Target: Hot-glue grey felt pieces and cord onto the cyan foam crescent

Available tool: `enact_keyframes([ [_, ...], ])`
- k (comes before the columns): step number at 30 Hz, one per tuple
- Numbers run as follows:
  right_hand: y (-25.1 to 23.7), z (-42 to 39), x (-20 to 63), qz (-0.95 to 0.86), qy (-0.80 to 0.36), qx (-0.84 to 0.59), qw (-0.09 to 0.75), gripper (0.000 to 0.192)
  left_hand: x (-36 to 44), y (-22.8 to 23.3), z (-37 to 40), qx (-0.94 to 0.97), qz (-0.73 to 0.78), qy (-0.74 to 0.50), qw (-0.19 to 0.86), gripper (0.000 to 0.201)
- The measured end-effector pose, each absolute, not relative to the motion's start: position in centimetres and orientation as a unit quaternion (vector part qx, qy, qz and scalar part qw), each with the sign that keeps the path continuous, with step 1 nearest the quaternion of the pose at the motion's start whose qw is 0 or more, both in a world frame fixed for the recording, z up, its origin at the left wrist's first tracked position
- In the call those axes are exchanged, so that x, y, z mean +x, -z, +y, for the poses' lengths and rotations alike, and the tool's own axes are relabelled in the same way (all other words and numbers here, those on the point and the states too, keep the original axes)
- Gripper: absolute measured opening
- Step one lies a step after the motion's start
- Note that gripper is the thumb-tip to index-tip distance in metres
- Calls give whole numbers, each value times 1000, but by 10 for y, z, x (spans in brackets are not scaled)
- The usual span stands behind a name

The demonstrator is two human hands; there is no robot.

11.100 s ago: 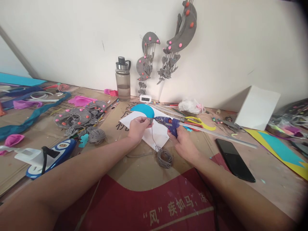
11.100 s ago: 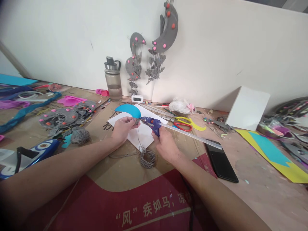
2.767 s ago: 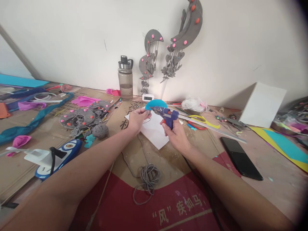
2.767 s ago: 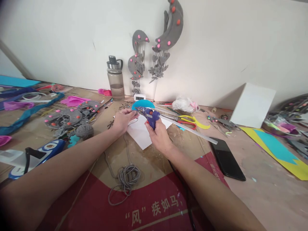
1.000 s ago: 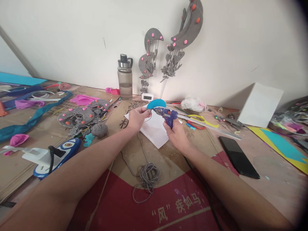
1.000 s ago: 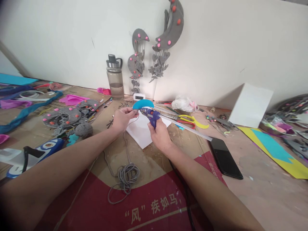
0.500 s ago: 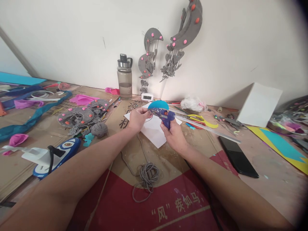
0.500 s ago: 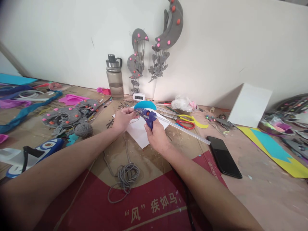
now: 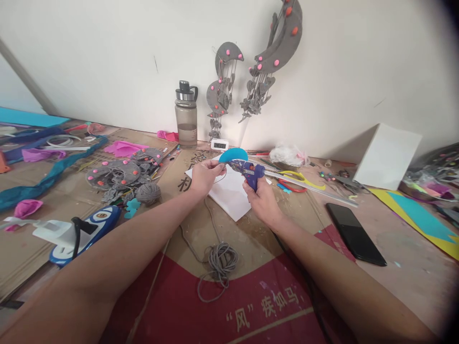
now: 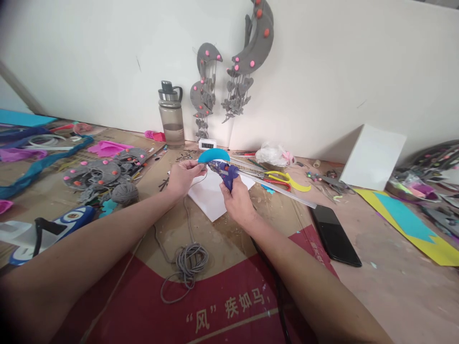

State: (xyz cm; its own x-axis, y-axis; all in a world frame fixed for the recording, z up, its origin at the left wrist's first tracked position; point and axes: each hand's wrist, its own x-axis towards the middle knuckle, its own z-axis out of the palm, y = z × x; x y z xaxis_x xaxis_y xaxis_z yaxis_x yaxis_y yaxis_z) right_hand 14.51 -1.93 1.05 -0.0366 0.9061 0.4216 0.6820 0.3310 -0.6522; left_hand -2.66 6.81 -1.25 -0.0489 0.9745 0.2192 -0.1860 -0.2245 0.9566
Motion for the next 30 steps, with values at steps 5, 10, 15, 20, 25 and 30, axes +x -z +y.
enact_keyframes([
  [5,-7,-17,148,-686,-161,-573,418,32,-25,7,65,466,384,-629,490,19],
  [10,-4,-8,155,-631,-248,-581,451,29,-29,-3,64,404,359,-661,520,15],
  [15,-14,7,171,-619,-207,-666,362,28,-34,-8,66,376,348,-678,527,12],
  [20,-15,30,187,-646,-138,-708,247,32,-31,-11,63,389,345,-672,527,13],
  [25,-13,39,187,-690,-60,-695,193,35,-27,-13,61,400,343,-671,522,15],
  [30,-25,28,186,-675,46,-732,78,54,-25,-14,59,408,334,-671,521,13],
])
